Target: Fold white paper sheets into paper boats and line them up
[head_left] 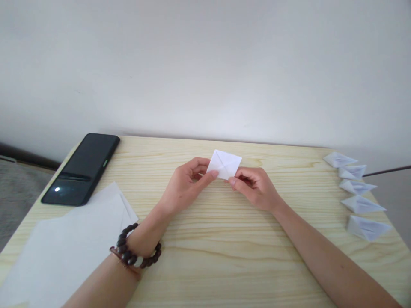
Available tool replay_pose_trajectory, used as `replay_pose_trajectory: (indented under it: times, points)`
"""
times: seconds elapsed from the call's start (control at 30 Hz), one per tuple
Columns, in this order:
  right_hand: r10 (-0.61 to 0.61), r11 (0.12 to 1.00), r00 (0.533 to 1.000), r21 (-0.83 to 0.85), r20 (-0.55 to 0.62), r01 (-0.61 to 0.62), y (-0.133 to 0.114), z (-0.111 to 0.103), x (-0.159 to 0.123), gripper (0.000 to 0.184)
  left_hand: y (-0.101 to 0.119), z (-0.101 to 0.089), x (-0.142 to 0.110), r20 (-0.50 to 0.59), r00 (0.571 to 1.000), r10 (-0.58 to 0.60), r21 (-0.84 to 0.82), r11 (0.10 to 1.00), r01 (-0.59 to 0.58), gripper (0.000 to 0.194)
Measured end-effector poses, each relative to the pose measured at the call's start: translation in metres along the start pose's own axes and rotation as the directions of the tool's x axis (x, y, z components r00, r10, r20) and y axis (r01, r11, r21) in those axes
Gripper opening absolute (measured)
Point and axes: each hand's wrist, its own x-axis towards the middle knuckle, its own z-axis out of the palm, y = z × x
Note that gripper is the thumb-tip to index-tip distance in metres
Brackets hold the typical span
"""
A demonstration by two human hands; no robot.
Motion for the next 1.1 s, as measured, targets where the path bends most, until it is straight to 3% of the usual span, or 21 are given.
replay_pose_trajectory:
  times: [0.27,0.57,0.9,1.1]
  points:
    - [-0.092,0.991,0.996,-0.092,0.005,0.093,-0.002,0.001,0.0001,0.025,0.0004,-0.0026,-0.0022,0.04,0.999,-0.007,0.094,0.996,0.003,0.027]
    - [-0.107,0.982,0.994,-0.154,0.032,0.11,0.0004,0.0025,0.0004,0.026,0.005,-0.0025,-0.0043,0.07,0.997,0.023,0.22,0.975,-0.038,0.026]
    - [-0.243,0.899,0.963,-0.346,0.115,0.268,0.0025,0.0056,0.0008,0.031,0.0061,-0.0002,-0.0019,0.046,0.997,0.056,0.415,0.907,-0.07,0.028]
    - [-0.199,0.957,0.98,-0.218,-0.011,0.192,-0.0027,0.0047,0.0001,0.017,0.0024,-0.0007,-0.0008,0.04,0.999,0.037,0.402,0.914,-0.05,0.029]
